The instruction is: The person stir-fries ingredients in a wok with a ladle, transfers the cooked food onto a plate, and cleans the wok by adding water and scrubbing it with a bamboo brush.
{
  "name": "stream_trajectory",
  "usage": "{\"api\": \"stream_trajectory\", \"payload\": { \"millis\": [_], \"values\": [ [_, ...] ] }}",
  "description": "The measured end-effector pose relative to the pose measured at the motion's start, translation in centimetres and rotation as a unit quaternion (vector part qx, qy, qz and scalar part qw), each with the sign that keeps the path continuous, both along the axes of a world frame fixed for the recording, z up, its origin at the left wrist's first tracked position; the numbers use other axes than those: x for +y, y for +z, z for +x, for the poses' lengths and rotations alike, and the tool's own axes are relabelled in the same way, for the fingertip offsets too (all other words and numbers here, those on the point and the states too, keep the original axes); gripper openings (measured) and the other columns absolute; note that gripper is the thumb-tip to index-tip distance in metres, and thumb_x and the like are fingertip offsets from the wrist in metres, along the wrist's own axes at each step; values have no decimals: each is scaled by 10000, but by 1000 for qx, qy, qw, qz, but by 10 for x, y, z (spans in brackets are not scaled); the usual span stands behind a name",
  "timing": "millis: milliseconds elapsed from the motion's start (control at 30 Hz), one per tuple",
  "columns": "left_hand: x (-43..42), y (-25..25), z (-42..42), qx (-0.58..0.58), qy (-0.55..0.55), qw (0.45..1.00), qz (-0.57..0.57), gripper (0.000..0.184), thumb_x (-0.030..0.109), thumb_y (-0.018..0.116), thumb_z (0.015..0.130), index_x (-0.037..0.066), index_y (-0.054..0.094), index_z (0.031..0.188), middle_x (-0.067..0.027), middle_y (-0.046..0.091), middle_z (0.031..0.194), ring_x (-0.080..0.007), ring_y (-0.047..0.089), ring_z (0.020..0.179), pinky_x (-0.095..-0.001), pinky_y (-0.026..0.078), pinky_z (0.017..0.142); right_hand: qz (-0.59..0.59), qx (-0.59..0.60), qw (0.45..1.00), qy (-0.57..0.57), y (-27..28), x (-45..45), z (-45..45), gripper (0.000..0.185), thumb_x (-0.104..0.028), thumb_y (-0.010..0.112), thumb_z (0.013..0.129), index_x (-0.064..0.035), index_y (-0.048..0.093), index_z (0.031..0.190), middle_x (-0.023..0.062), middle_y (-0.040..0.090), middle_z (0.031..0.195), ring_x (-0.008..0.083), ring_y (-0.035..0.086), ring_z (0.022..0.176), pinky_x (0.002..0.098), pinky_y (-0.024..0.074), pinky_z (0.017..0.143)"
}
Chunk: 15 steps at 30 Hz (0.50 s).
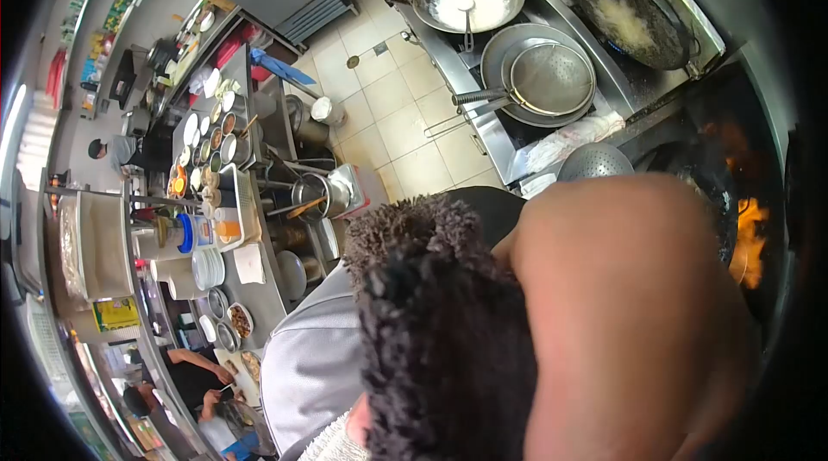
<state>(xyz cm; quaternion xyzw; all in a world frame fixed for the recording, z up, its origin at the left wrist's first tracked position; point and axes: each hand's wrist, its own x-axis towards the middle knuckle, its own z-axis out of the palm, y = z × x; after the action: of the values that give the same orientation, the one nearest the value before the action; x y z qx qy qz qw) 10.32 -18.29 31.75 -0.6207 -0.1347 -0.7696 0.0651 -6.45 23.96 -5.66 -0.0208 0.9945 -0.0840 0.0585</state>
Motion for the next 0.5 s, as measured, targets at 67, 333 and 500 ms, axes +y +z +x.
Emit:
{"api": "stream_trajectory", "payload": {
  "millis": [67, 333, 500],
  "values": [
    [5, 3, -1, -1, -2, 1000, -2, 644, 494, 790, 861, -42, 585, 1155, -157, 675, 918, -267, 675, 765, -449, 568, 767, 2, 3, 1000, -5, -14, 12, -13, 381, -263, 581, 955, -68, 600, 1282, 222, 691, 1098, 412, 650, 1002, 465, 519, 842],
    [3, -15, -19, -7, 26, 999, 46, 645, 526, 771, 872, -26, 574, 1142, -153, 663, 891, -274, 660, 755, -472, 563, 760, 47, 16, 999, -7, -1, 48, -15, 273, -258, 579, 973, -52, 668, 1127, 153, 719, 960, 327, 692, 844, 404, 560, 733],
    [2, -89, -34, -371, 277, 873, -152, 602, 564, 653, 922, 43, 492, 1176, -93, 578, 848, -218, 580, 719, -442, 507, 789, 179, 67, 981, -21, -18, 16, -48, 353, -315, 565, 976, -3, 694, 1078, 178, 748, 995, 349, 736, 890, 438, 593, 753]
  ]
}}
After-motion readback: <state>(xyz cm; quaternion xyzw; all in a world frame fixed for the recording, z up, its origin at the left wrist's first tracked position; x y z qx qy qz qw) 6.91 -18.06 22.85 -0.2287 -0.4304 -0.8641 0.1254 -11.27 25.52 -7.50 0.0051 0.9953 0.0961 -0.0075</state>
